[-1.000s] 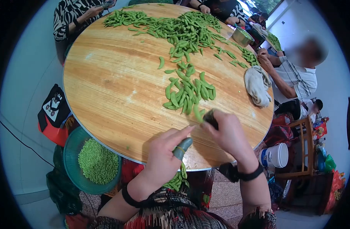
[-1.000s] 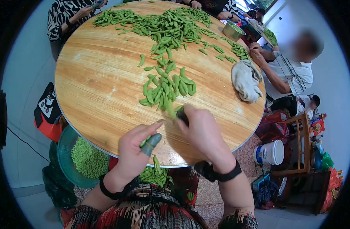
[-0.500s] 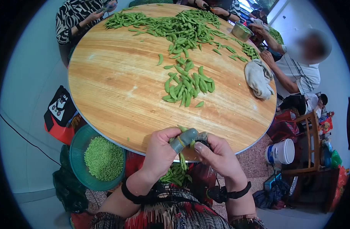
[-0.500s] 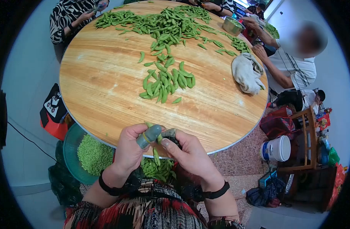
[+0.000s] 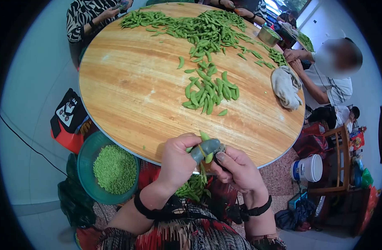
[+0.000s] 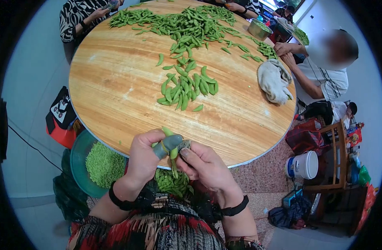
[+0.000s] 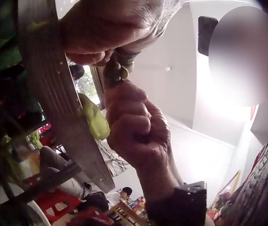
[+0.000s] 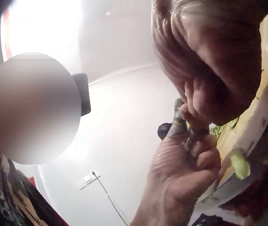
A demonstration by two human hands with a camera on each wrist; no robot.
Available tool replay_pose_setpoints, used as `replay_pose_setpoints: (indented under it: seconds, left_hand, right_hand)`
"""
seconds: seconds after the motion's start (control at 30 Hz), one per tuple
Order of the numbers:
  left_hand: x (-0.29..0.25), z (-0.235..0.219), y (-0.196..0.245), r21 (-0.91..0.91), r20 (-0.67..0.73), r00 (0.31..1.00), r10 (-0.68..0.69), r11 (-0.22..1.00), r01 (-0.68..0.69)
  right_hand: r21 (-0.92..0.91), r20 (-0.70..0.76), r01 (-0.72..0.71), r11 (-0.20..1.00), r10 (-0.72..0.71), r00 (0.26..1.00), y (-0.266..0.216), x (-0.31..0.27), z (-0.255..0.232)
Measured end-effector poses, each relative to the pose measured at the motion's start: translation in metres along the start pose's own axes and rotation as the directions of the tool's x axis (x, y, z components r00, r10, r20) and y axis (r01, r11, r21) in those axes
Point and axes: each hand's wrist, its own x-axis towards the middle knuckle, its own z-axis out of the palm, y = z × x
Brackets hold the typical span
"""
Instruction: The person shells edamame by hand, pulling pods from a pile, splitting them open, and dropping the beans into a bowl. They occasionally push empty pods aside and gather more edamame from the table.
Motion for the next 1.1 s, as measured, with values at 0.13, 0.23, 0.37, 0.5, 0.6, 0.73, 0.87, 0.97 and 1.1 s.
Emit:
replay_pose_setpoints:
  seconds: [0.13,0.23,0.37,0.5,0.6,0.73,0.87,0.97,1.1]
  left_hand:
    - [0.001,-0.002,0.01,0.074,0.131,0.991,0.03,0.996,-0.04]
    - [0.009,-0.01,0.01,-0.241,0.269,0.955,-0.127,0.951,0.194]
    - [0.017,0.007,0.01,-0.367,0.244,0.96,-0.138,0.903,0.224]
    - [0.03,0.019,-0.005,-0.036,-0.032,0.999,0.034,0.999,-0.035]
    - [0.036,0.021,-0.001,-0.136,-0.075,0.996,-0.05,0.99,0.039]
    - [0.04,0.016,-0.006,-0.304,-0.05,0.98,-0.193,0.938,0.169]
    - [0.045,0.033,-0.007,-0.363,-0.26,0.95,-0.17,0.929,0.067]
    - [0.042,0.024,-0.009,-0.222,-0.183,0.975,-0.127,0.971,0.085]
    - [0.036,0.028,-0.002,0.036,-0.003,0.998,-0.062,0.997,0.062]
  right_hand:
    - [0.3,0.016,-0.111,0.947,0.111,0.994,0.004,0.002,-0.002]
    - [0.39,0.057,-0.118,0.913,0.104,0.993,0.004,0.002,-0.003]
    - [0.017,-0.149,0.088,0.996,-0.085,0.985,0.002,0.015,-0.002]
    - [-0.731,-0.245,0.182,0.658,-0.502,0.83,-0.003,0.032,-0.002]
    - [-0.808,-0.29,0.084,0.584,-0.517,0.806,-0.006,0.049,-0.014]
    - [-0.485,-0.378,0.106,0.868,-0.317,0.87,-0.004,0.062,-0.02]
    - [-0.877,-0.233,0.159,0.453,-0.691,0.684,-0.003,0.056,0.007]
    - [-0.832,-0.22,0.139,0.538,-0.548,0.807,-0.016,0.045,-0.011]
    - [-0.369,-0.373,0.161,0.915,-0.304,0.876,-0.031,0.056,-0.043]
